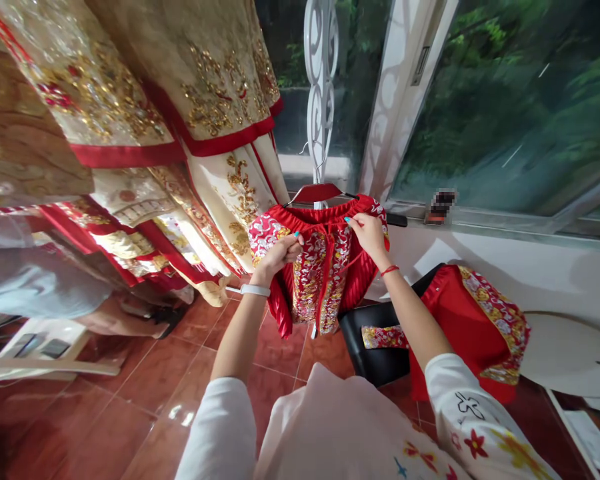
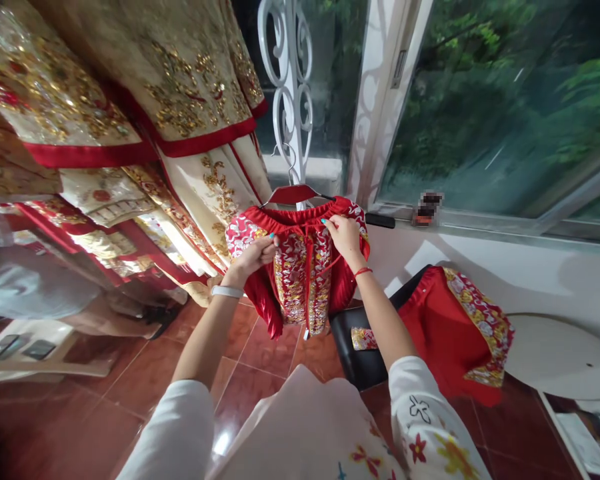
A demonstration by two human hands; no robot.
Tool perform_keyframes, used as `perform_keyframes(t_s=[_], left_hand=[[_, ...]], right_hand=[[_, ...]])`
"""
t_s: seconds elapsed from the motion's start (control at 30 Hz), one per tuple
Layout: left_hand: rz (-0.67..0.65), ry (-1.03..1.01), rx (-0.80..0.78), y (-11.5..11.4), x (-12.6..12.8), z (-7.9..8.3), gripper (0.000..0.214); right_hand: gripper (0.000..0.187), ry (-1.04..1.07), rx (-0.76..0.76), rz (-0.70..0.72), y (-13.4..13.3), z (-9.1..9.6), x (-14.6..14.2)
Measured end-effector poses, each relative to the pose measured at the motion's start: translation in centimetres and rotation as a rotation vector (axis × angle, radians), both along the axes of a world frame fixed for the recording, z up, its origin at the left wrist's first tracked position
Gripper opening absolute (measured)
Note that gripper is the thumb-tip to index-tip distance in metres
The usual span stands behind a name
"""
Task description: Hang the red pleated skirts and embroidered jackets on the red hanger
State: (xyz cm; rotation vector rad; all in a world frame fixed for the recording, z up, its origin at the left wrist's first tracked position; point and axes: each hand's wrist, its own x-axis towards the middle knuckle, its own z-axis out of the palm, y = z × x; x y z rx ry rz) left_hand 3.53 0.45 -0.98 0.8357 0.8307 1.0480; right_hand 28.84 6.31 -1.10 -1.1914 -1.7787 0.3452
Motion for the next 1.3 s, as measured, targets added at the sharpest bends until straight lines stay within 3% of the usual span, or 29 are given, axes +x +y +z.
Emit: perform_keyframes(t_s=[0.07, 0.17, 0.27, 0.4, 0.5, 0.57, 0.63, 0.7, 0.8, 0.87, 1.0, 1.1, 1.3], left_hand=[[0.029, -0.101, -0.103, -0.1, -0.1, -0.3, 0.025], [0.031, -0.205, -0.224, -0.3, 0.7, -1.0, 0.027], [-0.100, -0.153, -0.256, -0.8, 1.1, -1.4, 0.031], [-0.215, -0.043, -0.011, -1.2, 1.2, -0.6, 0.035], [-0.095, 0.044, 0.237, -0.9, 1.7, 0.3, 0.036], [0.000, 0.152, 0.371, -0.6, 2.1, 0.5, 0.040], [0.069, 0.290, 0.472, -0.2, 2.3, 0.5, 0.046], [0.111, 0.416, 0.556, 0.5, 2.3, 0.4, 0.050], [0.114, 0.589, 0.717, 2.0, 2.0, 0.2, 0.049], [0.084, 0.704, 0.822, 3.2, 1.8, 0.0, 0.044], [0.082, 0.781, 0.944, 4.7, 1.8, -0.9, 0.037], [0.135, 0.766, 0.997, 4.5, 2.1, -1.4, 0.033], [0.308, 0.995, 1.038, 2.8, 2.7, 0.0, 0.023]], right_hand=[[0.027, 0.044, -0.006, 0.075, -0.3, -0.1, 0.3], [0.021, 0.050, -0.026, 0.293, -1.2, -0.4, 0.4], [0.016, -0.127, -0.070, 0.350, -1.8, -0.7, 1.1], [0.016, -0.248, -0.034, 0.064, -2.3, -0.9, 1.2], [0.022, -0.065, 0.097, -0.119, -2.3, -0.7, -1.0], [0.025, 0.120, 0.175, -0.152, -1.9, -0.6, -3.1], [0.027, 0.288, 0.165, -0.050, -1.0, -0.5, -4.8], [0.033, 0.369, 0.060, 0.177, -0.1, -0.3, -5.6], [0.041, 0.322, -0.106, 0.503, 0.9, 0.1, -5.6], [0.041, 0.277, -0.148, 0.599, 1.2, 0.4, -5.3], [0.034, 0.211, -0.168, 0.642, 1.2, 0.6, -5.0], [0.024, 0.128, -0.134, 0.641, 1.2, -0.1, -4.8], [0.023, -0.008, -0.023, 0.507, 1.3, -1.2, -4.7]])
